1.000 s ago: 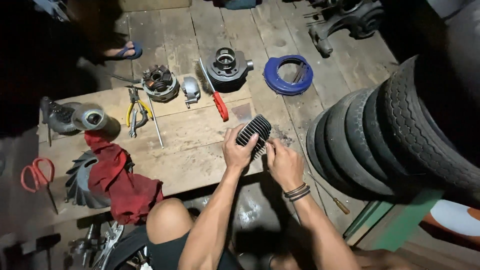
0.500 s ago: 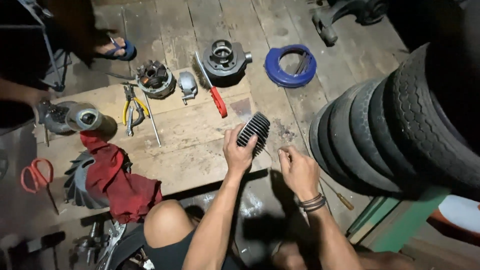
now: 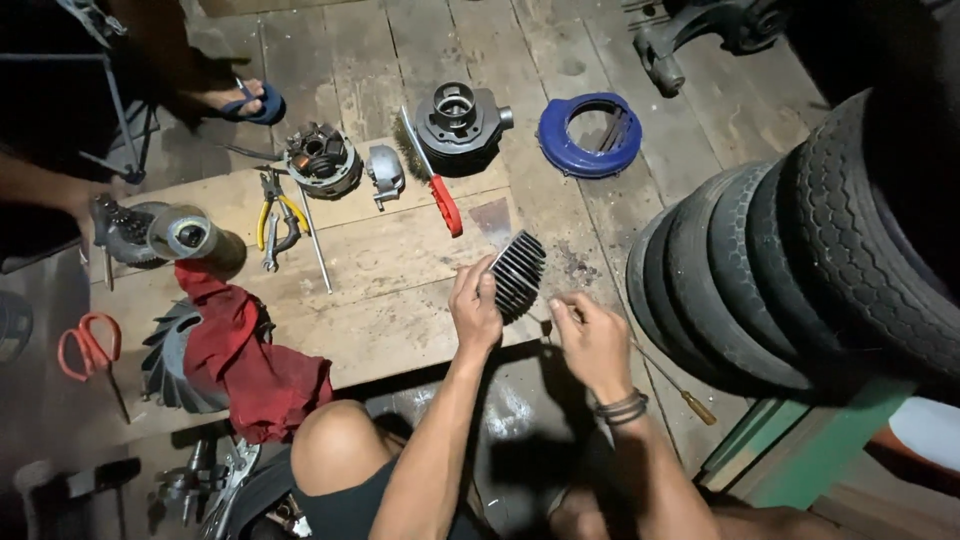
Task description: The person cleans a metal engine cylinder head using a scraper and a wire brush. They scrape the fins and brush the surface to remove dirt and grime.
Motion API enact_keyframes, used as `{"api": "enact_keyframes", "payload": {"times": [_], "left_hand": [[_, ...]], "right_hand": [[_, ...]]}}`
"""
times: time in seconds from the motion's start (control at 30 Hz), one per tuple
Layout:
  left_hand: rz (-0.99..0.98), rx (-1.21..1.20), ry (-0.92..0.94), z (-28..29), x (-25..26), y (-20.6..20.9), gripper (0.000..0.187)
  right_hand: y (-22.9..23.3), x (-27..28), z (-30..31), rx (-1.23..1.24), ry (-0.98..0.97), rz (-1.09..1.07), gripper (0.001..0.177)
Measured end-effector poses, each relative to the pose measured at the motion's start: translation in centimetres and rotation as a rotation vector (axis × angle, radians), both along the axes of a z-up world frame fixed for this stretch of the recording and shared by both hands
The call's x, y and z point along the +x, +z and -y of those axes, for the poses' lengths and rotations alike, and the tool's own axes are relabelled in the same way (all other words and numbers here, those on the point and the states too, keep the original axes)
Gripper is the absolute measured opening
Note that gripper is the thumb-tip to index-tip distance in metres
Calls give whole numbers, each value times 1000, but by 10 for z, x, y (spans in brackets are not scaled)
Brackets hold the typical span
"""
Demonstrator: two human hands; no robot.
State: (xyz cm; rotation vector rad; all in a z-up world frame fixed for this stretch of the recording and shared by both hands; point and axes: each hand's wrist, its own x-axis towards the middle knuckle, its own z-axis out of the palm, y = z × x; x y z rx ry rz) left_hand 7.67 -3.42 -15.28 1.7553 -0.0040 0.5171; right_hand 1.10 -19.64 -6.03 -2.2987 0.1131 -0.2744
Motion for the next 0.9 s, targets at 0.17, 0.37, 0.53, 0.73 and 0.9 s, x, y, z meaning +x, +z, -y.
{"api": "enact_keyframes", "payload": {"times": [0.17,0.37,0.53,0.73,0.9], "left_hand": [[21,-1,3,-2,-1,-4,42],[49,-8,12,-1,-3,-19,41],[54,-20,22,0,0,-14,44],[67,-35,25,0,0,-15,40],[72,-18,31,0,0,-7,41]], "right_hand": [[-16,15,-11,25,32,-12,13],[-33,1,-4,-93,-9,-90,15],[-14,8,-15,-8,10,66,10],[-38,4,-6,-55,-5,7,11],[-25,8,-20,21,-19,101,9]]}}
